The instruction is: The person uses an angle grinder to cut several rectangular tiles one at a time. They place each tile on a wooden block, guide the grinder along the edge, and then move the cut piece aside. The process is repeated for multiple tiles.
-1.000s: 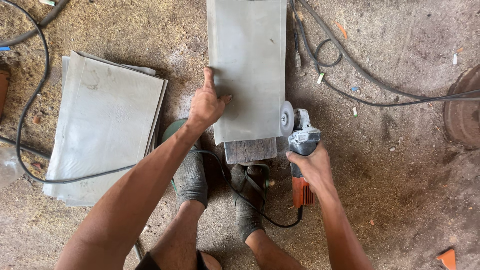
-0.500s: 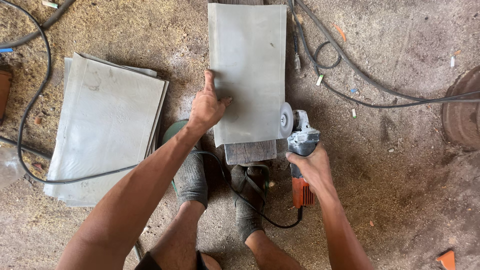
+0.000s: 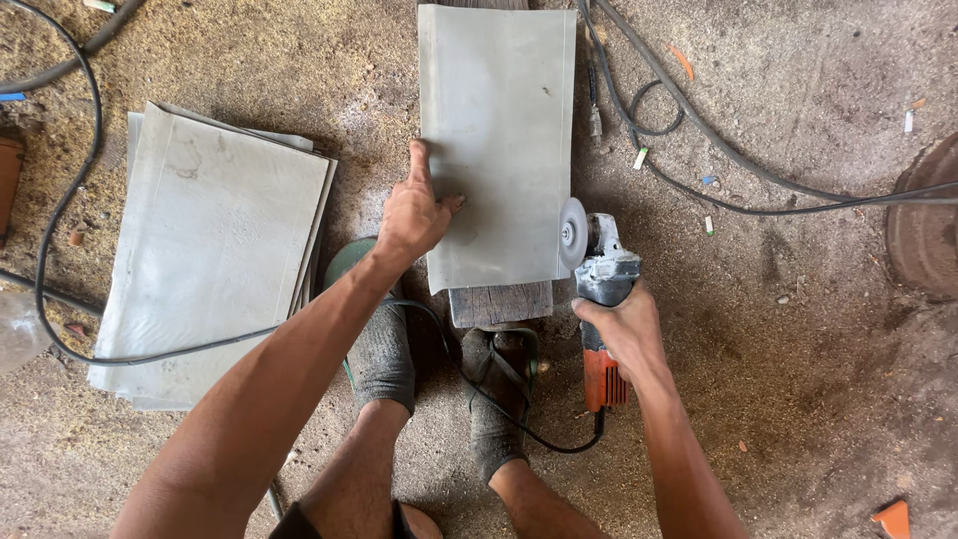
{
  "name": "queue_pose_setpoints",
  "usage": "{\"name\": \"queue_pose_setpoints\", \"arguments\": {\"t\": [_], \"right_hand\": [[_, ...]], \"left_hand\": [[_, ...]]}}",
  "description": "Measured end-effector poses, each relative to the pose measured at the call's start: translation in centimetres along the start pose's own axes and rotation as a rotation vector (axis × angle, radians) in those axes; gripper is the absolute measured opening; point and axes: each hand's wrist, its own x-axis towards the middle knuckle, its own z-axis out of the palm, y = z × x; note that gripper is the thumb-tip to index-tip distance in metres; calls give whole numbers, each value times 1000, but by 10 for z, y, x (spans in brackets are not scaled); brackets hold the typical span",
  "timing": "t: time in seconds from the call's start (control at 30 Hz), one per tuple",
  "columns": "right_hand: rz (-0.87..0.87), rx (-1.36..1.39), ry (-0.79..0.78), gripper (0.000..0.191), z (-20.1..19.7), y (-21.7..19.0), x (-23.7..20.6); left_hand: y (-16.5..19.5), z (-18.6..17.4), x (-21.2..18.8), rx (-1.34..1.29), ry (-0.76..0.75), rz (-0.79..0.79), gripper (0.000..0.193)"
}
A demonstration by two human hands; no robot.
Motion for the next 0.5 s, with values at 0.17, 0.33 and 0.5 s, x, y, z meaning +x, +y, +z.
{"name": "queue_pose_setpoints", "arguments": {"t": [0.17,0.33,0.5], "right_hand": [[10,-11,5,59,-1,-1,0],[12,-1,6,60,0,-1,1],[10,9,1,60,1,-1,2]], "left_hand": [[0,2,-2,-1,29,40,106],[3,-1,-4,-43,-34,-26,102],[2,0,-6,-29,-7,28,104]]}}
